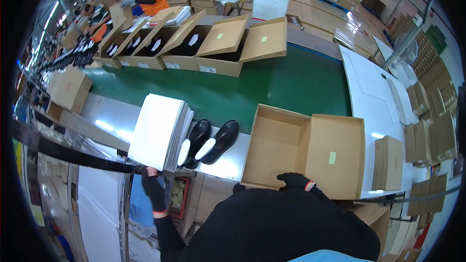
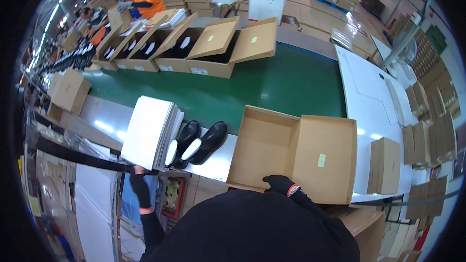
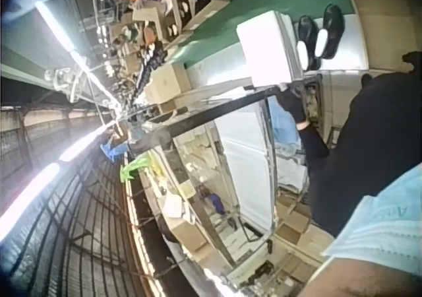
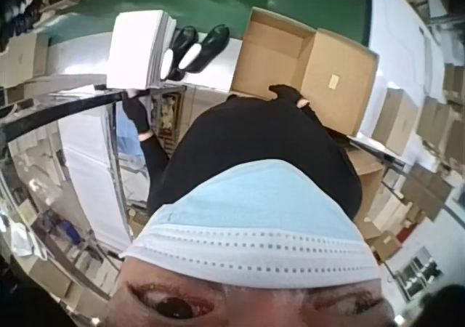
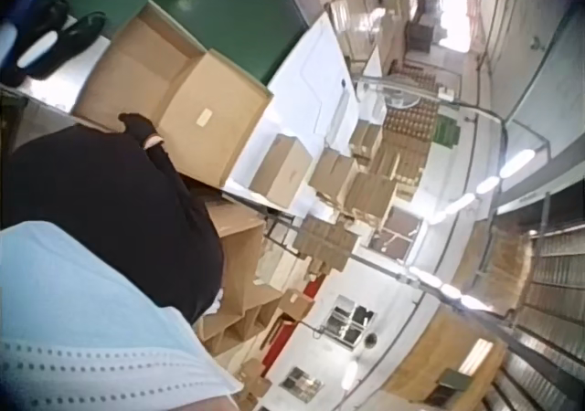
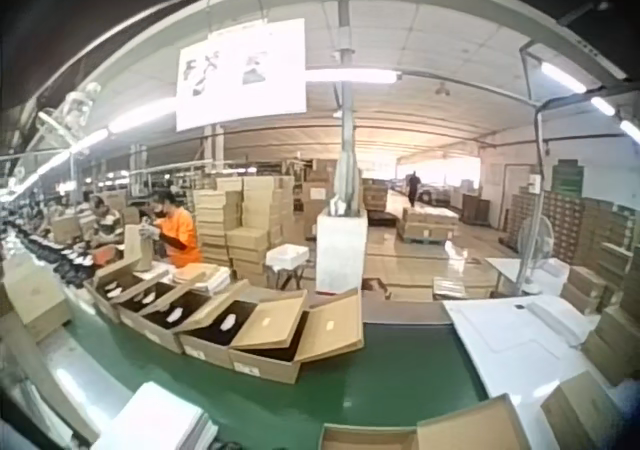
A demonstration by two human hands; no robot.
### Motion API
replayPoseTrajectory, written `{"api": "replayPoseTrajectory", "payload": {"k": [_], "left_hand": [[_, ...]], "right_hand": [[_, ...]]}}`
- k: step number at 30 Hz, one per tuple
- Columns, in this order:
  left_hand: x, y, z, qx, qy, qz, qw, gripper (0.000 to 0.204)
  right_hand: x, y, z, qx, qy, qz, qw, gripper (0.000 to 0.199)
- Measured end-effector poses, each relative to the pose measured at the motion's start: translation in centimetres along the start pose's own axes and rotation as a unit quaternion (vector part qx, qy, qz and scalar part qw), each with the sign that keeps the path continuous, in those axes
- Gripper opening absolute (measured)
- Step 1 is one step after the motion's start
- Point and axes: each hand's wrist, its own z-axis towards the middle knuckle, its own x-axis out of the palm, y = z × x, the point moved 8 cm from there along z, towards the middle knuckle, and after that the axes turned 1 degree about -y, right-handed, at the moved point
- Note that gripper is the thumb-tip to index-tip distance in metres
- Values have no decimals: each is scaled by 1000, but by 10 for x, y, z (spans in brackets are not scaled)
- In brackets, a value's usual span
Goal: The person packs black shoes into cardboard boxes on a conveyor belt. They line the boxes with white tissue paper, place the shoes inside, add white stuffing material, and cover the contents with more tissue paper before closing the box lids.
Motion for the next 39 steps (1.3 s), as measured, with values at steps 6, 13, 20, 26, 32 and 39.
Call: {"api": "replayPoseTrajectory", "payload": {"k": [6,13,20,26,32,39], "left_hand": [[-196,70,27,-11,-330,-121,936,31],[-294,116,63,-76,-213,455,861,38],[-313,105,83,-163,-184,513,822,37],[-415,72,69,-127,-285,668,675,38],[-397,101,46,-165,-346,-93,919,35],[-258,80,87,-101,-195,572,790,50]], "right_hand": [[3,17,33,-130,-12,64,989,55],[10,37,48,-104,17,56,993,52],[8,27,35,-63,30,54,996,52],[14,-32,40,-88,-49,165,981,50],[-37,-23,23,-34,-137,208,968,40],[-45,39,36,-123,-122,141,975,39]]}}
